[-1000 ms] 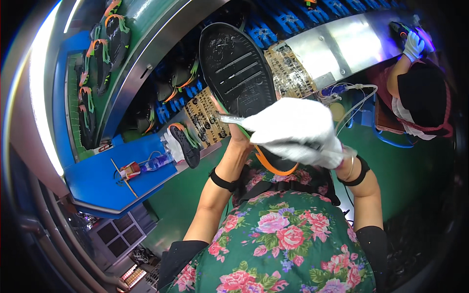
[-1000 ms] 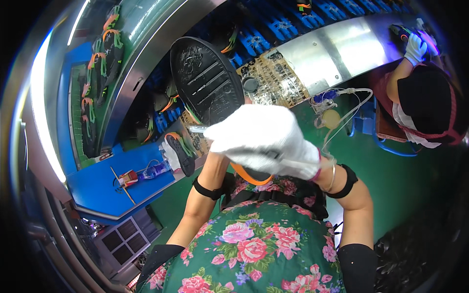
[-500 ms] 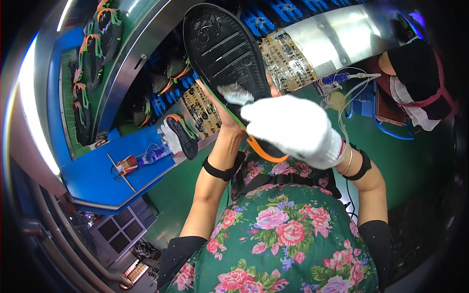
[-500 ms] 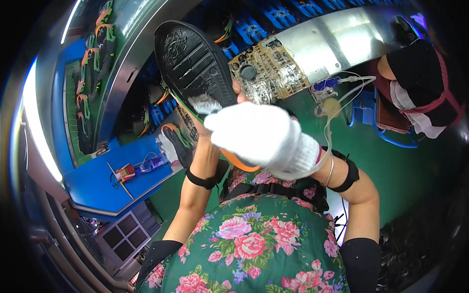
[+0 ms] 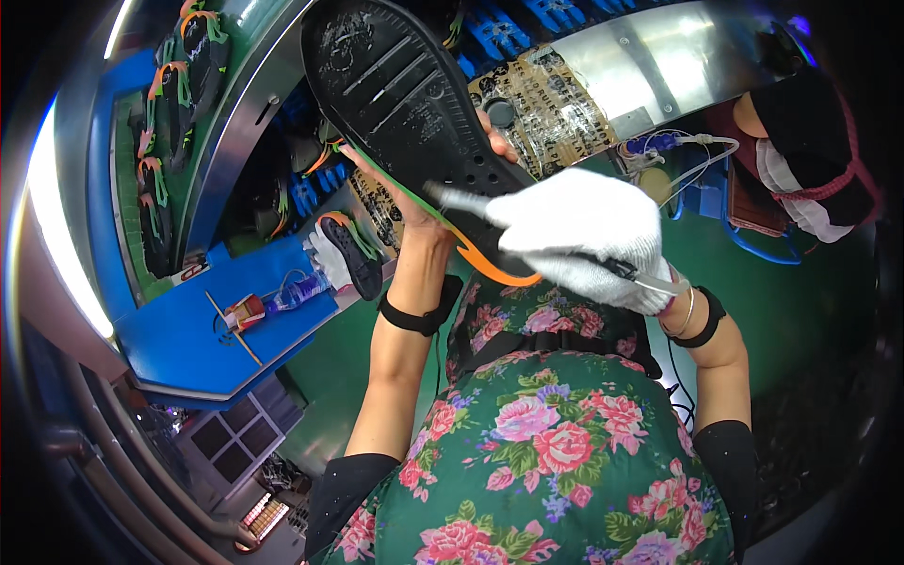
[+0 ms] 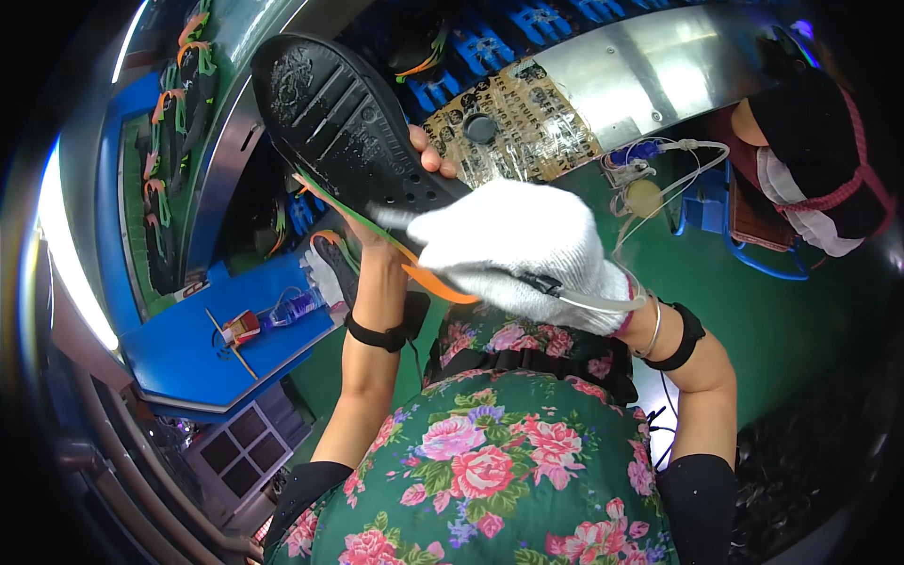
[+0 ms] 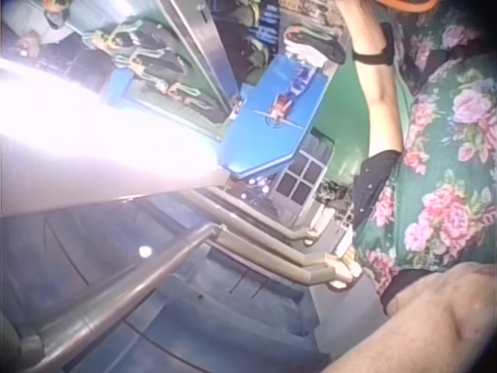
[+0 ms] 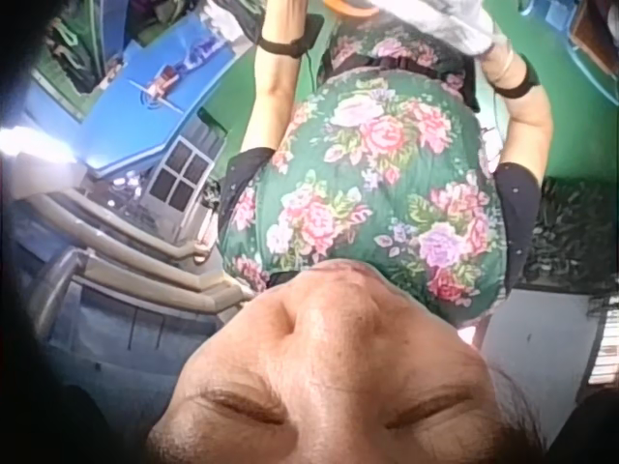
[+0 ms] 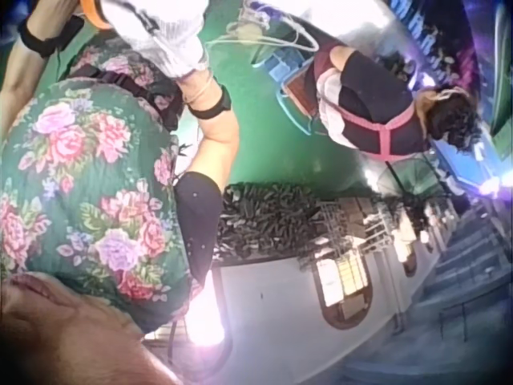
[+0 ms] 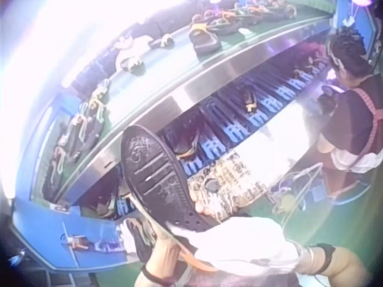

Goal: Apply adhesive or primer to the bottom edges and center of shoe soles using a brush.

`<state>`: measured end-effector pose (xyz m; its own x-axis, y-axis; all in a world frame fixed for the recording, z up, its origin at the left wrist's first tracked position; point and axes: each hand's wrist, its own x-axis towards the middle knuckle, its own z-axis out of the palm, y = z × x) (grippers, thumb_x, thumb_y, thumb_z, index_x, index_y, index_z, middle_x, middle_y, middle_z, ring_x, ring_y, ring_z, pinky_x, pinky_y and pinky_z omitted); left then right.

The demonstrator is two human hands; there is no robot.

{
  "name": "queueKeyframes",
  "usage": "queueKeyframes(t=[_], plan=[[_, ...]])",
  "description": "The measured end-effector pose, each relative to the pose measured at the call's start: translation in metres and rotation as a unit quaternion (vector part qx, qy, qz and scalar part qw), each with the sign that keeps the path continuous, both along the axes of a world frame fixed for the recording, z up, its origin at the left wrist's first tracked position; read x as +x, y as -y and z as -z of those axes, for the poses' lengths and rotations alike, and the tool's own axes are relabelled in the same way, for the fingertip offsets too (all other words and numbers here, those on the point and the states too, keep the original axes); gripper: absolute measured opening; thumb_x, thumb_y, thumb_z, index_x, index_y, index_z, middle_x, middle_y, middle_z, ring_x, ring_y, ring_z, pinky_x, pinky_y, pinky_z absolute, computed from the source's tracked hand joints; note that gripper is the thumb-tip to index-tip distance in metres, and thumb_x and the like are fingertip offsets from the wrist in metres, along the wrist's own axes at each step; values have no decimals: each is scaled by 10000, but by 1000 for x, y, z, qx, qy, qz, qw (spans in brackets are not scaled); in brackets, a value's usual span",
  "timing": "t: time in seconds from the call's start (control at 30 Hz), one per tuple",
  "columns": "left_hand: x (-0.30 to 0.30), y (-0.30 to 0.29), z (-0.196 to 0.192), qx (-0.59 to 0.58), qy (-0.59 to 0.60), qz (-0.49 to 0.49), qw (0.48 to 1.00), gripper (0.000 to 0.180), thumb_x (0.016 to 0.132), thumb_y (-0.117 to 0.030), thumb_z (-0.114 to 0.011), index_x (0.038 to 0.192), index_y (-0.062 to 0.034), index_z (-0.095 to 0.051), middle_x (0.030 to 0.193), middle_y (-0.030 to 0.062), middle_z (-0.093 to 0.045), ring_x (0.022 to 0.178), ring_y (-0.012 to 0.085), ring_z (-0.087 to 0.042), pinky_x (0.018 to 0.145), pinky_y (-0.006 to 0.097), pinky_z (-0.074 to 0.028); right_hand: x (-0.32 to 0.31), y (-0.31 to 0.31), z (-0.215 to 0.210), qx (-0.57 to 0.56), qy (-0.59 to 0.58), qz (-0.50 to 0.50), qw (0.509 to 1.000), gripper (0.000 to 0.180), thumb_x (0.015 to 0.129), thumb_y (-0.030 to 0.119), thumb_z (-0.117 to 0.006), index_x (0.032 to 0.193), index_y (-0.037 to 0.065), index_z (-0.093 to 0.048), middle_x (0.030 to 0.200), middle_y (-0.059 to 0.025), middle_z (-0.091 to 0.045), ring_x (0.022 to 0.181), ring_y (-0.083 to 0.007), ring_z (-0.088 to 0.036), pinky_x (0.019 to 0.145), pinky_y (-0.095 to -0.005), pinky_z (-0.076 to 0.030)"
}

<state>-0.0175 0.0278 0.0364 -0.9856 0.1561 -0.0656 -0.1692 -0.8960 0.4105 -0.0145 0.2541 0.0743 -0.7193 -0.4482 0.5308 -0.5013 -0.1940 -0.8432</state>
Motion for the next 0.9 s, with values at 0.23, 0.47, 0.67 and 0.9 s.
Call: queueKeyframes(t=[0.23, 0.47, 0.67, 0.9], plan=[[-13, 13, 3, -59, -63, 21, 996, 1408, 675, -1152, -362, 1463, 2, -545, 1186, 220, -659, 1047, 395, -715, 898, 570, -628, 0, 0, 1, 14, -37, -44, 998, 310, 853, 27, -859, 1157, 78, -832, 1202, -143, -825, 1057, -318, -799, 893, -402, -640], [-24, 17, -4, -16, -110, 31, 993, 1405, 660, -1135, -429, 1418, 41, -555, 1205, 220, -657, 1098, 392, -706, 964, 557, -611, 1, -1, 6, 49, -100, -3, 994, 374, 855, 56, -871, 1222, 118, -835, 1184, -83, -835, 1028, -271, -809, 903, -373, -641], [-32, 21, -3, -17, -164, 52, 985, 1328, 731, -1050, -571, 1370, 113, -550, 1238, 228, -643, 1164, 423, -683, 1060, 565, -557, -1, -2, 5, 17, -8, 15, 1000, 282, 812, -14, -881, 1077, 74, -845, 1146, -149, -839, 1004, -299, -817, 855, -382, -646], [-40, 21, -11, -86, -210, 31, 973, 1040, 905, -874, -616, 1288, 93, -628, 1178, 192, -659, 1114, 369, -716, 1058, 524, -558, -1, -3, 6, 13, 62, 1, 998, 323, 819, 36, -876, 1131, 117, -857, 1146, -92, -840, 1013, -260, -803, 869, -367, -637]])
